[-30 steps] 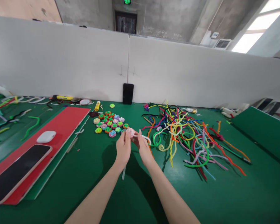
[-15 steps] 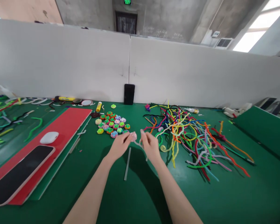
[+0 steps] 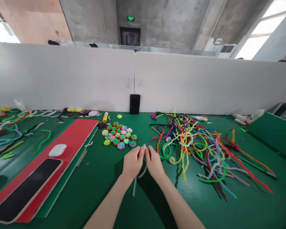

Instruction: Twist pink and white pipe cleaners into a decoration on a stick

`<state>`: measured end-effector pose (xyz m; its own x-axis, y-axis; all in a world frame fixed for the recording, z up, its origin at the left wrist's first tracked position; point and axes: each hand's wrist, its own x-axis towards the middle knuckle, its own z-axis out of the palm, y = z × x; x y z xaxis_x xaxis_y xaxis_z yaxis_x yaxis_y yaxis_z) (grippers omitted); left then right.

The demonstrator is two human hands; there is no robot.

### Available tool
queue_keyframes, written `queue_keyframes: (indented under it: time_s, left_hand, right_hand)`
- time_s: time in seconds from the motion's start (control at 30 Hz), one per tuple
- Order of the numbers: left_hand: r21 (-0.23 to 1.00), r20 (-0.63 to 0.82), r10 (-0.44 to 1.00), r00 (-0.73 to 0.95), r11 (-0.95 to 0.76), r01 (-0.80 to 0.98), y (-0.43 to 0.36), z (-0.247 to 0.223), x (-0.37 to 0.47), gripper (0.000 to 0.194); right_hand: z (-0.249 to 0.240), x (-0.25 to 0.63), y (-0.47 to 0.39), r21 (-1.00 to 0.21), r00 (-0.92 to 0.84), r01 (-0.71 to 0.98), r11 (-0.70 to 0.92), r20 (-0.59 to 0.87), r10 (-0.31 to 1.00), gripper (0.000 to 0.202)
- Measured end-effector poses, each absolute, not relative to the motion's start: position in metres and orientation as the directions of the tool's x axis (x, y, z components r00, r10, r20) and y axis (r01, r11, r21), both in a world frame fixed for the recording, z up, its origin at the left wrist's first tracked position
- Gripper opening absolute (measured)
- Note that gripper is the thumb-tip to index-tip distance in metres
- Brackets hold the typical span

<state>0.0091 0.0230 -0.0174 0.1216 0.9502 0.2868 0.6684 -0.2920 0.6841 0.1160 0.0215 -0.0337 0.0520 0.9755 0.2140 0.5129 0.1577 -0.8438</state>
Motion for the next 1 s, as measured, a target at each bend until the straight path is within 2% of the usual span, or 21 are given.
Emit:
queue_keyframes:
  time_s: [0.2, 0.33, 0.43, 0.53, 0.6, 0.7, 0.8, 1.0]
  left_hand:
    - [0.785, 0.236, 0.967, 0.091, -0.245, 0.569, 0.022, -0.017, 0.011, 0.033]
    - [0.919, 0.152, 0.983, 0.105, -0.18, 0.351, 0.029, -0.02, 0.009, 0.036]
    - [0.995, -0.014, 0.987, 0.163, -0.002, 0.098, 0.034, -0.019, 0.007, 0.04]
    - [0.984, -0.153, 0.959, 0.237, 0.169, -0.049, 0.036, -0.016, 0.005, 0.042]
    - [0.979, -0.175, 0.955, 0.238, 0.195, -0.062, 0.037, -0.016, 0.005, 0.042]
    - [0.989, -0.142, 0.975, 0.17, 0.145, -0.005, 0.037, -0.021, 0.006, 0.039]
    - [0.996, -0.066, 0.99, 0.125, 0.058, 0.064, 0.038, -0.027, 0.007, 0.037]
    - [0.961, 0.13, 0.99, 0.046, -0.137, 0.24, 0.032, -0.027, 0.01, 0.032]
  right_hand:
    - [-0.028, 0.124, 0.023, -0.765, -0.065, 0.593, 0.252, 0.266, 0.962, 0.023]
    - [-0.024, 0.132, 0.024, -0.701, -0.177, 0.613, 0.365, 0.329, 0.928, 0.023]
    - [-0.021, 0.134, 0.022, -0.661, -0.214, 0.622, 0.42, 0.372, 0.903, 0.023]
    - [-0.021, 0.131, 0.021, -0.701, -0.199, 0.576, 0.421, 0.38, 0.903, 0.025]
    - [-0.023, 0.128, 0.021, -0.749, -0.148, 0.544, 0.379, 0.359, 0.921, 0.026]
    - [-0.027, 0.124, 0.022, -0.781, -0.073, 0.554, 0.29, 0.301, 0.951, 0.026]
    - [-0.029, 0.123, 0.023, -0.795, -0.044, 0.557, 0.24, 0.26, 0.965, 0.026]
    - [-0.029, 0.121, 0.023, -0.826, -0.016, 0.503, 0.255, 0.287, 0.958, 0.026]
